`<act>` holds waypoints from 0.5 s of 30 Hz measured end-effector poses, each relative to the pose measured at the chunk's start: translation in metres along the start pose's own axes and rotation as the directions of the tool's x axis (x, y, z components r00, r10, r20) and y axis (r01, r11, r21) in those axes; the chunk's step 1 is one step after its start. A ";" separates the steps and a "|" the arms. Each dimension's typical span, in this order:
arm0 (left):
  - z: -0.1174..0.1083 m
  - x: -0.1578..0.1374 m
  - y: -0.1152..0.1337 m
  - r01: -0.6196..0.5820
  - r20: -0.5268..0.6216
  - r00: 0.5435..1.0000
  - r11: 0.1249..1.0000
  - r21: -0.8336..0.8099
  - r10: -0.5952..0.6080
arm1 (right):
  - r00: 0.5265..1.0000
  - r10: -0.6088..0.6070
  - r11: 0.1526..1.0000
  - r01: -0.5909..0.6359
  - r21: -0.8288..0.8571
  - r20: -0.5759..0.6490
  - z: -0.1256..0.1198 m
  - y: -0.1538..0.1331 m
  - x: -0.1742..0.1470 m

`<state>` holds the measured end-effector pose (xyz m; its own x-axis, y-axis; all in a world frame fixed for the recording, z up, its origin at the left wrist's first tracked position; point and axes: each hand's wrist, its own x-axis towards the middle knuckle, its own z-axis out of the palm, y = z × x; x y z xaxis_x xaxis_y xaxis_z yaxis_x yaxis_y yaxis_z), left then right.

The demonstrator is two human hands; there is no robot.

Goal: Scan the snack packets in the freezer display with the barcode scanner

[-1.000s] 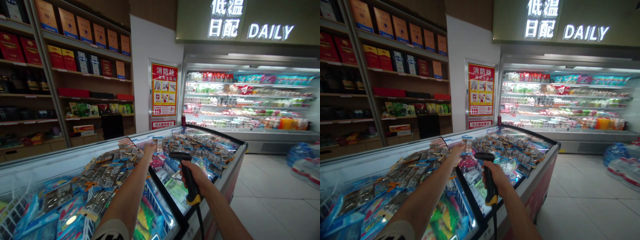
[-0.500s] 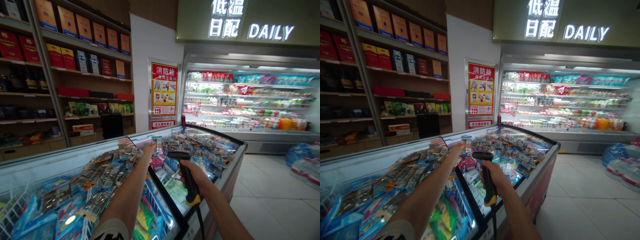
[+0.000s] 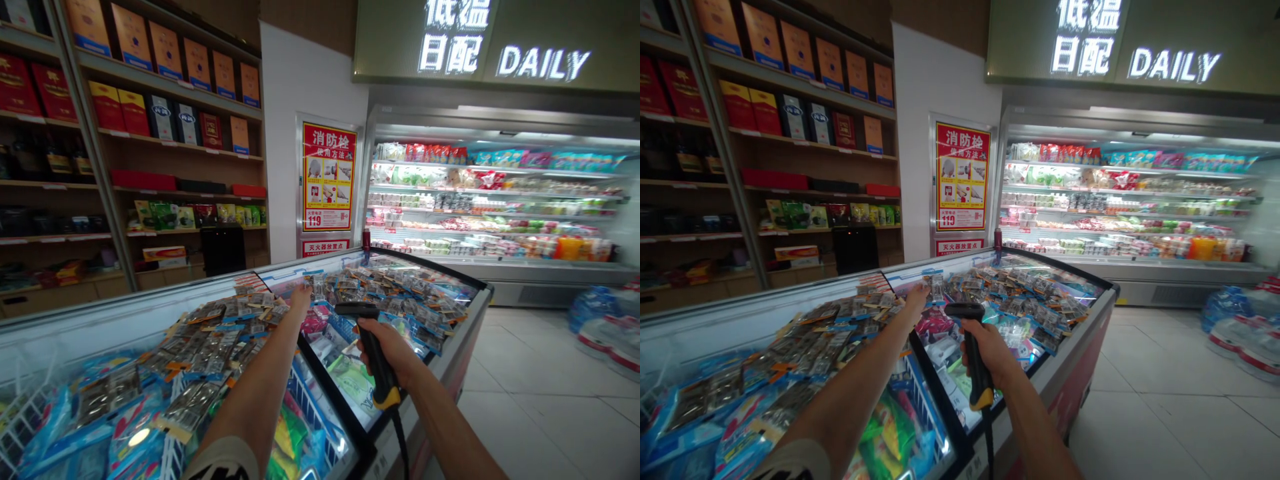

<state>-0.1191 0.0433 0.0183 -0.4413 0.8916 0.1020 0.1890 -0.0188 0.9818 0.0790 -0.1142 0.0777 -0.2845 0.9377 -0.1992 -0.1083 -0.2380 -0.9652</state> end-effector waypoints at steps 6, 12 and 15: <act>-0.001 -0.001 0.002 0.016 -0.022 1.000 0.998 -0.057 -0.017 | 1.000 -0.007 1.000 0.007 0.009 -0.030 0.003 0.001 0.000; -0.006 -0.004 0.007 -0.019 -0.033 0.999 0.999 -0.033 0.018 | 0.999 0.041 0.998 -0.041 0.055 -0.011 0.007 -0.004 -0.002; -0.006 -0.004 0.005 -0.048 -0.051 0.998 0.999 -0.006 0.048 | 1.000 0.022 0.999 -0.021 0.045 -0.018 0.009 -0.005 -0.002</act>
<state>-0.1216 0.0374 0.0237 -0.4756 0.8656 0.1566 0.2046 -0.0644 0.9767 0.0713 -0.1171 0.0850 -0.2693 0.9368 -0.2235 -0.1448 -0.2688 -0.9523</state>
